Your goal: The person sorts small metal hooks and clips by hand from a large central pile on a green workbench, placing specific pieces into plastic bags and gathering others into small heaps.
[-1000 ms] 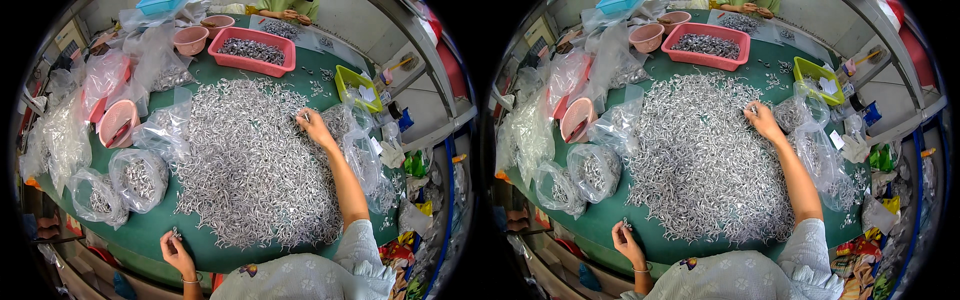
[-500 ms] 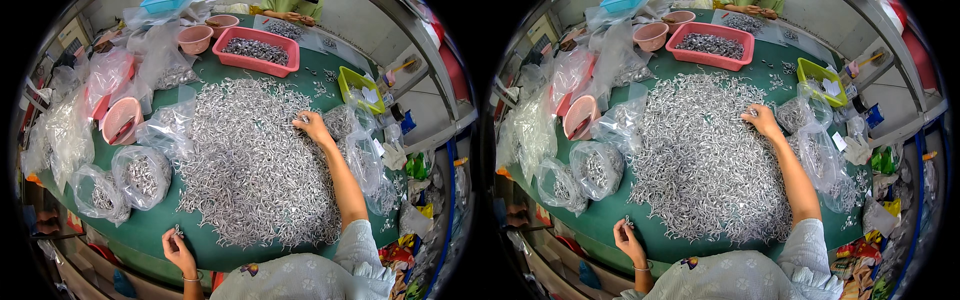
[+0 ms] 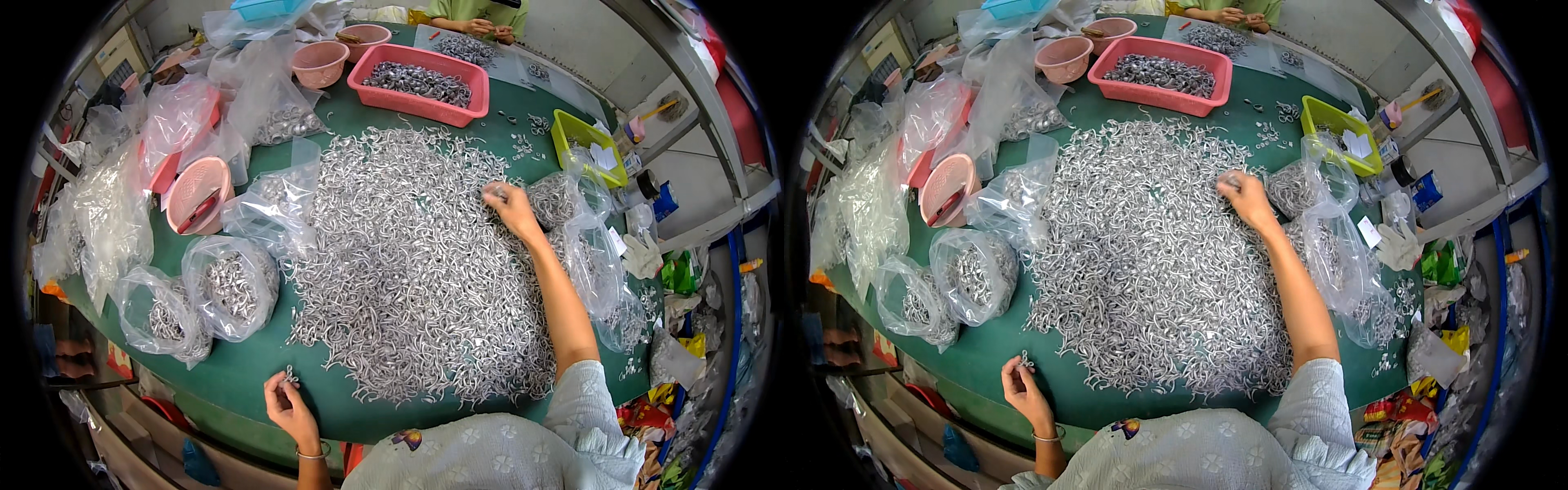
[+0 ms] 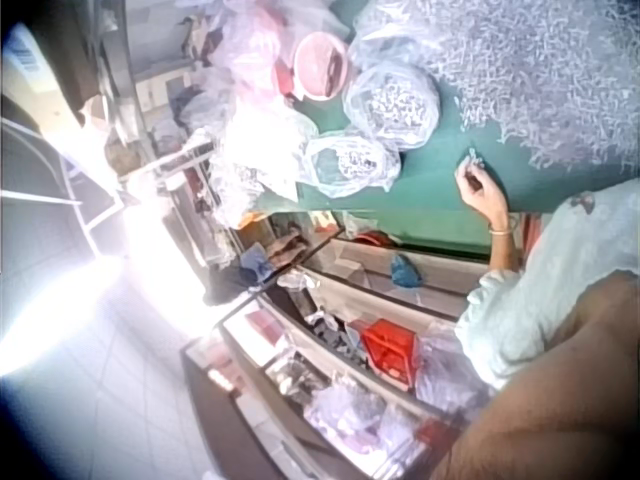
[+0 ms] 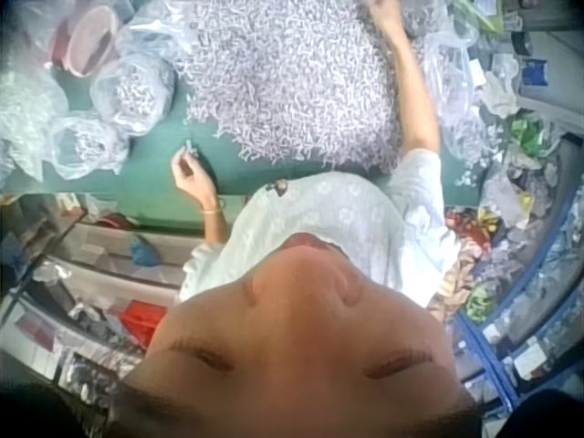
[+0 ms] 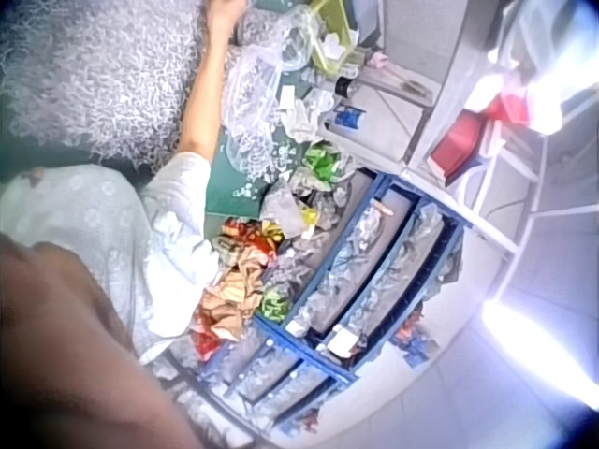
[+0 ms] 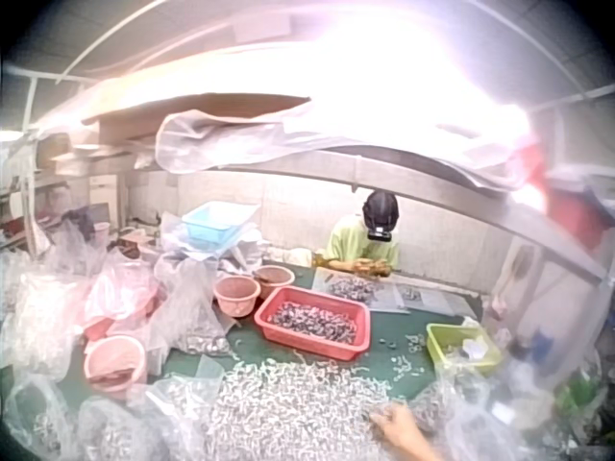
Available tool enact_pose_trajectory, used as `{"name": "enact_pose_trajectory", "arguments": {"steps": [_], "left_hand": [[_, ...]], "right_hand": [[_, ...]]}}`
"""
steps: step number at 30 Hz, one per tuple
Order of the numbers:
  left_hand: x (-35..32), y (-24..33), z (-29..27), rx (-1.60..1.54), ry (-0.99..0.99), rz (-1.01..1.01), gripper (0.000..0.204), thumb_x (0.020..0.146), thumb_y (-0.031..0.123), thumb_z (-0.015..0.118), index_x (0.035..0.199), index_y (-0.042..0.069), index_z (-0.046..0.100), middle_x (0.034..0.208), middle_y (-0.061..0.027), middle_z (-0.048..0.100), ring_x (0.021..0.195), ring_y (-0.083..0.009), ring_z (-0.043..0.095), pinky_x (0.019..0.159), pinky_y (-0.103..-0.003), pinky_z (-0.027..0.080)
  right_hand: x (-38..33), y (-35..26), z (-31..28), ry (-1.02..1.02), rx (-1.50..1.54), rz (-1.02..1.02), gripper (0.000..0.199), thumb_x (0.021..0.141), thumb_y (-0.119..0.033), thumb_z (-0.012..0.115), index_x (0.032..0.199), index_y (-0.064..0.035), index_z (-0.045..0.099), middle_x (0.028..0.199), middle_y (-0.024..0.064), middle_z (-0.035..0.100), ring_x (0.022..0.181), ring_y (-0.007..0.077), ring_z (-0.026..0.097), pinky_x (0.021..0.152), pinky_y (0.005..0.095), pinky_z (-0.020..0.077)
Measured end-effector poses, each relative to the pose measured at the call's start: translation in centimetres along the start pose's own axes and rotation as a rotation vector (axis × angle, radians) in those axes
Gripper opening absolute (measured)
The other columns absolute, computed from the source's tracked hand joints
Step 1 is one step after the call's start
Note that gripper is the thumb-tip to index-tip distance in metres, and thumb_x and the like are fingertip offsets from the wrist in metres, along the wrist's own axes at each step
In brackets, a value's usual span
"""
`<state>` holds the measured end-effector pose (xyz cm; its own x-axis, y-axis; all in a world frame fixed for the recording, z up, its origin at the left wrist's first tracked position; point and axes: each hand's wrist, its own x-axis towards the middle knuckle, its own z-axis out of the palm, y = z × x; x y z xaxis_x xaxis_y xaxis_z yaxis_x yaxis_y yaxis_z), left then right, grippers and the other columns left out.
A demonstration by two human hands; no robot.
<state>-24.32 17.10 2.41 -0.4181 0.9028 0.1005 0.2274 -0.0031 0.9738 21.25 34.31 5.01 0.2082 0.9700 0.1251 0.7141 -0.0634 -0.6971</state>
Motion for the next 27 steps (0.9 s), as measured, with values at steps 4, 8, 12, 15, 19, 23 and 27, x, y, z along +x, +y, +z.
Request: {"name": "enact_pose_trajectory", "arguments": {"steps": [4,8,12,15,19,23,27], "left_hand": [[0.0,0.2,-0.1,-0.001,-0.009,-0.003,0.014,0.087,-0.005,0.046,0.099,-0.004,0.054,0.091,-0.0047,0.052,0.071,-0.0091,0.048,0.067,-0.021,0.041],[0.0,0.2,-0.2,0.003,-0.017,-0.003,0.016,0.086,-0.008,0.045,0.099,-0.004,0.053,0.091,-0.0054,0.05,0.071,-0.0096,0.048,0.066,-0.022,0.041],[0.0,0.1,-0.2,-0.012,-0.015,-0.005,0.017,0.085,-0.008,0.045,0.099,-0.004,0.054,0.091,-0.0053,0.05,0.071,-0.0096,0.048,0.066,-0.022,0.041],[0.0,0.1,-0.1,-0.012,-0.01,-0.002,0.015,0.086,-0.006,0.046,0.099,-0.004,0.054,0.091,-0.0045,0.052,0.071,-0.0091,0.048,0.066,-0.021,0.041],[0.0,-0.1,-0.1,-0.023,-0.006,-0.007,0.015,0.086,-0.007,0.046,0.099,-0.004,0.054,0.09,-0.0046,0.051,0.071,-0.0089,0.048,0.067,-0.021,0.041],[0.0,-0.3,-0.2,-0.034,-0.008,-0.002,0.018,0.084,-0.01,0.044,0.098,-0.004,0.054,0.089,-0.0053,0.05,0.07,-0.0095,0.048,0.066,-0.022,0.041],[0.2,-0.2,0.0,-0.021,-0.008,0.012,0.018,0.084,-0.01,0.044,0.098,-0.004,0.053,0.089,-0.0055,0.049,0.07,-0.0098,0.048,0.066,-0.022,0.041]], "right_hand": [[-0.4,-1.5,0.2,-0.063,-0.25,-0.078,0.03,0.073,-0.02,0.071,0.093,0.0009,0.064,0.089,0.0198,0.064,0.085,0.0326,0.06,0.077,0.0373,0.0461],[0.0,-1.5,-0.4,-0.009,-0.114,-0.004,0.027,0.072,-0.019,0.073,0.086,0.002,0.065,0.083,0.0173,0.064,0.081,0.0264,0.06,0.075,0.0347,0.0459],[-0.2,-1.4,-1.1,-0.03,0.552,0.204,0.018,0.08,-0.015,0.067,0.088,0.0003,0.063,0.086,0.0117,0.064,0.082,0.0181,0.06,0.07,0.0278,0.047],[-0.1,-2.0,-1.8,-0.1,1.167,0.321,0.025,0.086,-0.007,0.056,0.11,-0.001,0.051,0.101,0.013,0.059,0.086,0.0198,0.059,0.077,0.0301,0.0511],[0.5,-1.6,-1.3,-0.244,1.648,0.259,0.04,0.086,-0.009,0.057,0.123,-0.0032,0.043,0.101,0.013,0.056,0.086,0.0215,0.057,0.073,0.0297,0.0521],[2.2,-3.7,0.1,-0.285,1.607,0.291,0.031,0.085,-0.014,0.061,0.113,-0.004,0.053,0.089,0.0077,0.056,0.076,0.0168,0.054,0.063,0.0266,0.0478],[7.3,-4.3,2.1,-0.216,1.106,0.304,0.024,0.081,-0.011,0.065,0.102,-0.0033,0.058,0.069,0.0002,0.05,0.056,0.0101,0.045,0.05,0.0239,0.0369]]}}
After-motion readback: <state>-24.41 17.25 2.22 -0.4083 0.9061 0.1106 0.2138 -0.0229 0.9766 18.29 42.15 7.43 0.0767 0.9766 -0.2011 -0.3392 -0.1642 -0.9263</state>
